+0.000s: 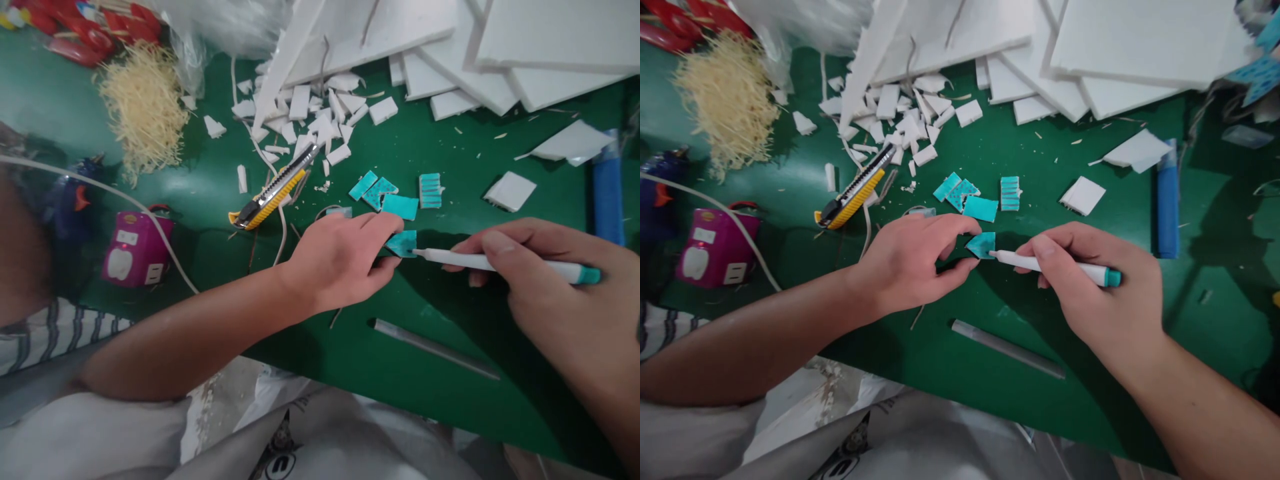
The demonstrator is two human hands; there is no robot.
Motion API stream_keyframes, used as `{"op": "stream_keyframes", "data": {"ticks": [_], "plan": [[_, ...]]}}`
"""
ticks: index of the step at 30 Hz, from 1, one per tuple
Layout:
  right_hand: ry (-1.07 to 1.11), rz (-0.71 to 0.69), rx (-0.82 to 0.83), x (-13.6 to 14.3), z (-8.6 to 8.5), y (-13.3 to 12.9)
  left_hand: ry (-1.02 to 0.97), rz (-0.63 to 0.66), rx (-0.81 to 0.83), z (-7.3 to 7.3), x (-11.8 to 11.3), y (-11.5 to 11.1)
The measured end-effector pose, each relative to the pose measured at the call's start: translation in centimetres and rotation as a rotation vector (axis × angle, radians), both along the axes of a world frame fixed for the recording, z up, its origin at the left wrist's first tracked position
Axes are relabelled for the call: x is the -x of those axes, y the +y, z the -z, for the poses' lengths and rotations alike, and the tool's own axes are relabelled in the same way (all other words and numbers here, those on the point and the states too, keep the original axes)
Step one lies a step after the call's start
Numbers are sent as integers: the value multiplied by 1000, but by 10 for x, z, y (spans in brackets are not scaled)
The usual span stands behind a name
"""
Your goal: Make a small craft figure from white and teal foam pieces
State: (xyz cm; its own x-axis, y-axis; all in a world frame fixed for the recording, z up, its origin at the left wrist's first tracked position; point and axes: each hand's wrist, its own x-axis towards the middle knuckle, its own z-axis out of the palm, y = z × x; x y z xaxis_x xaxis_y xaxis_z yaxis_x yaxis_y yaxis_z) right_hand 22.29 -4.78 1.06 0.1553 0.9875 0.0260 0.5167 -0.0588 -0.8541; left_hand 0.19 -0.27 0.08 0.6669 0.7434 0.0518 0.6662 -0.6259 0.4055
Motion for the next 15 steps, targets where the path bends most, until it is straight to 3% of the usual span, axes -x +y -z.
{"op": "stream_keyframes", "data": {"ticks": [15], "plan": [[2, -6, 6, 0, -1, -1, 3, -1, -13, 0, 0, 0]]}}
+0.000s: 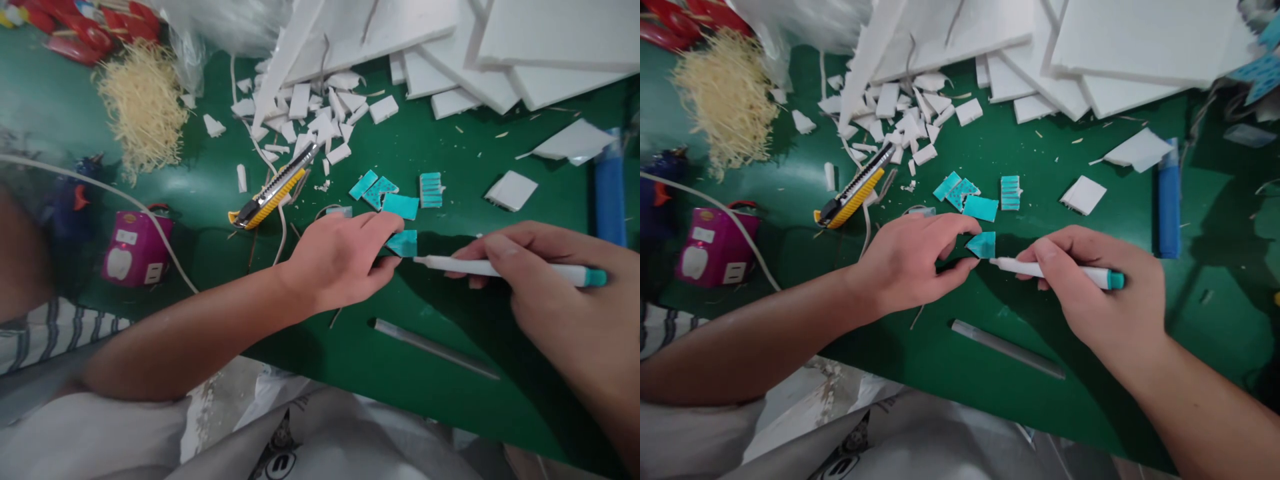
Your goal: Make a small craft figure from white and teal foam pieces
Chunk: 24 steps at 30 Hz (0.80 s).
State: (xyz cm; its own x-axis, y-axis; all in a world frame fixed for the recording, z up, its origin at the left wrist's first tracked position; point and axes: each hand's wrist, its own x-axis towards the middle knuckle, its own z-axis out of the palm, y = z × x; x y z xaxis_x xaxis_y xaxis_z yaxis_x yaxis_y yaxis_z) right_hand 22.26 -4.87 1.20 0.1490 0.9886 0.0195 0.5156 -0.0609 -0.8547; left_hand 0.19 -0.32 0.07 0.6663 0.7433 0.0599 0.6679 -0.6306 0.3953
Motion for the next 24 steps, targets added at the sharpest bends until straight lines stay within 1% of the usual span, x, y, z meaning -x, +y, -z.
{"op": "stream_keyframes", "data": {"ticks": [4, 8, 13, 16, 19, 24], "plan": [[-9, 23, -13, 0, 0, 0, 0, 1, -1, 0, 0, 0], [-43, 13, -46, -3, 3, -1, 8, -5, 21, -1, 0, 0], [-7, -12, 25, -1, 0, -1, 14, -9, 16, 0, 0, 1], [25, 16, 10, 1, -1, 0, 1, -2, 10, 1, -1, 1], [10, 36, -16, 0, 2, 1, 1, -2, 8, 1, -1, 0], [-26, -5, -19, -3, 5, 1, 16, -8, 20, 1, 0, 0]]}}
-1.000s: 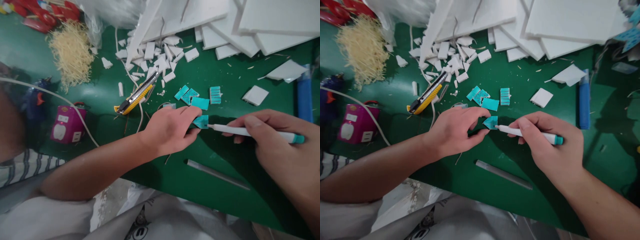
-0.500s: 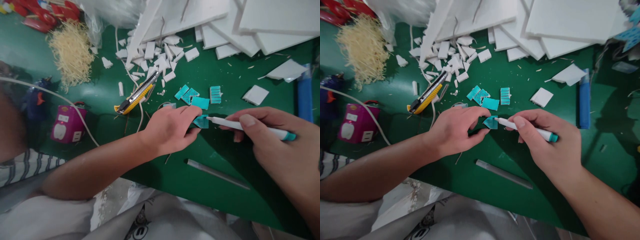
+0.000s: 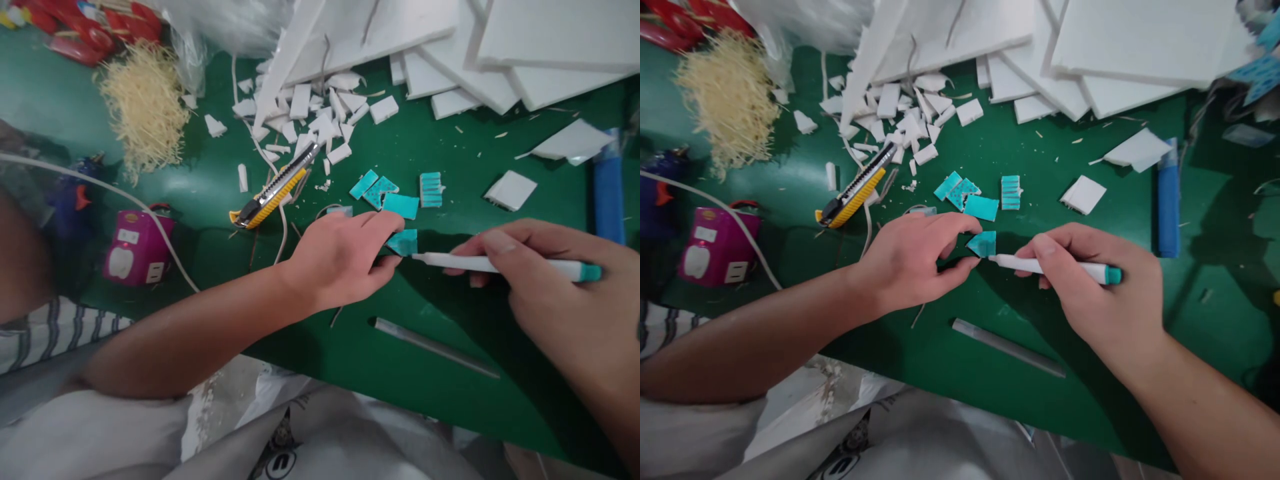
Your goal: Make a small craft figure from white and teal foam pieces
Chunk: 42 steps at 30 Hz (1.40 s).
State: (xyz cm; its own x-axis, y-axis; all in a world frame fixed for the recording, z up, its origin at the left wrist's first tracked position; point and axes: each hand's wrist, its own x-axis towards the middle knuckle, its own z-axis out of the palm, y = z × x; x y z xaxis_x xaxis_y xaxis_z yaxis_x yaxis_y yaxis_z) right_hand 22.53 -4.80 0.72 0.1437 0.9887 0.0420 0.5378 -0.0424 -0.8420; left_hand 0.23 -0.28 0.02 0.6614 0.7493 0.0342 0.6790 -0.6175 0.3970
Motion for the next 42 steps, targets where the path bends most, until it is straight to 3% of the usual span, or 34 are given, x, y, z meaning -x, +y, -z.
{"op": "stream_keyframes", "data": {"ticks": [7, 21, 42], "plan": [[-60, 60, 53, 5, -8, -1, -15, 4, -8, 0, 0, 0], [-9, -17, -3, 0, -1, 0, -14, 2, -10, 0, 0, 0], [16, 2, -17, 1, -1, -1, 7, 0, -5, 0, -1, 0]]}}
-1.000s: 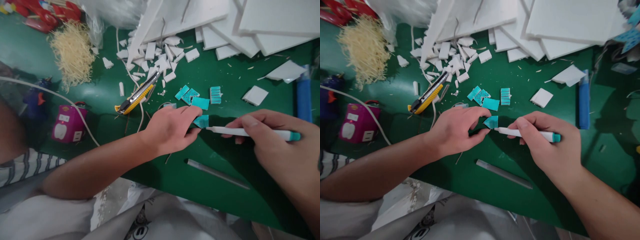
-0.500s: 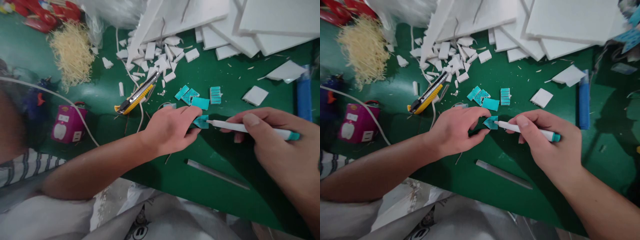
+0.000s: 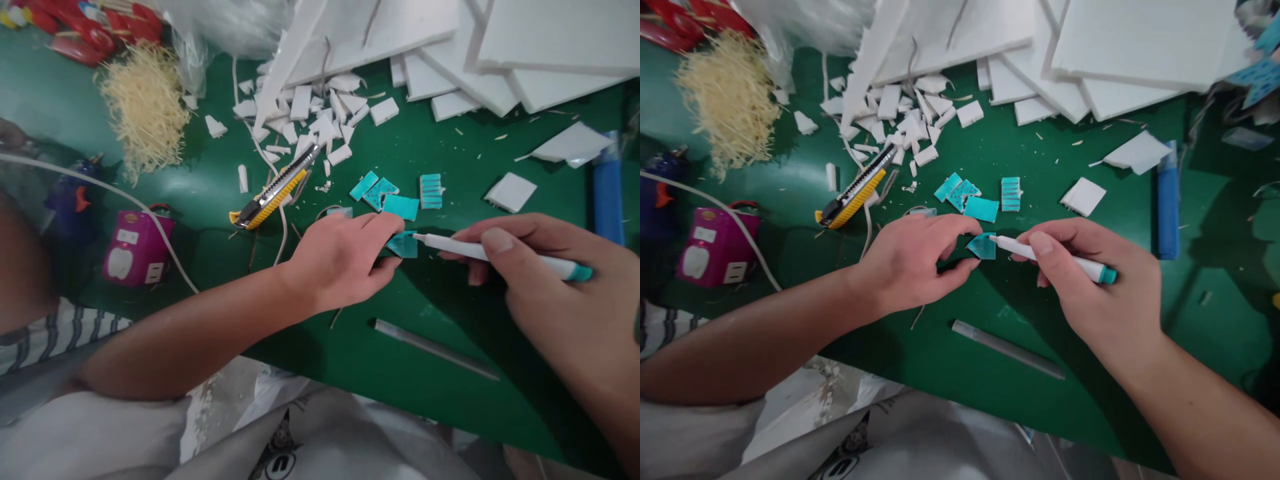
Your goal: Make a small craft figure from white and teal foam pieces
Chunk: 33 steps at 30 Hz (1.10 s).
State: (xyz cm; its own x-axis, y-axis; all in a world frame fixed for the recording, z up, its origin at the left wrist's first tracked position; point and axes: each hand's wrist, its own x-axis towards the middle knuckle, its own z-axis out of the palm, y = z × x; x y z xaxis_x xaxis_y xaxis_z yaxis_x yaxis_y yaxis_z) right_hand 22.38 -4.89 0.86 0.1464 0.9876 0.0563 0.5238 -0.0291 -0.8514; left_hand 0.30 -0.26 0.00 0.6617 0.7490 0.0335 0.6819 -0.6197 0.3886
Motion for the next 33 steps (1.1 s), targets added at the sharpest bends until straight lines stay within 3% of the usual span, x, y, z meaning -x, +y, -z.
{"op": "stream_keyframes", "data": {"ticks": [3, 7, 11, 17, 26, 33], "plan": [[-21, -8, -34, 1, 0, 1, -13, -2, -8, 0, 0, 0], [-35, -1, 41, 2, -3, 1, -19, -2, 9, 1, 1, 0], [18, -79, -15, -1, 0, 1, -25, -1, -7, 1, 1, -1], [53, -25, -23, -1, 3, 1, -50, 7, -14, 1, 1, -1], [67, -71, 7, -2, -1, 2, -35, 7, -17, 2, 1, 0], [151, 117, 46, 5, -6, 1, -25, 0, 11, 0, 3, -2]]}}
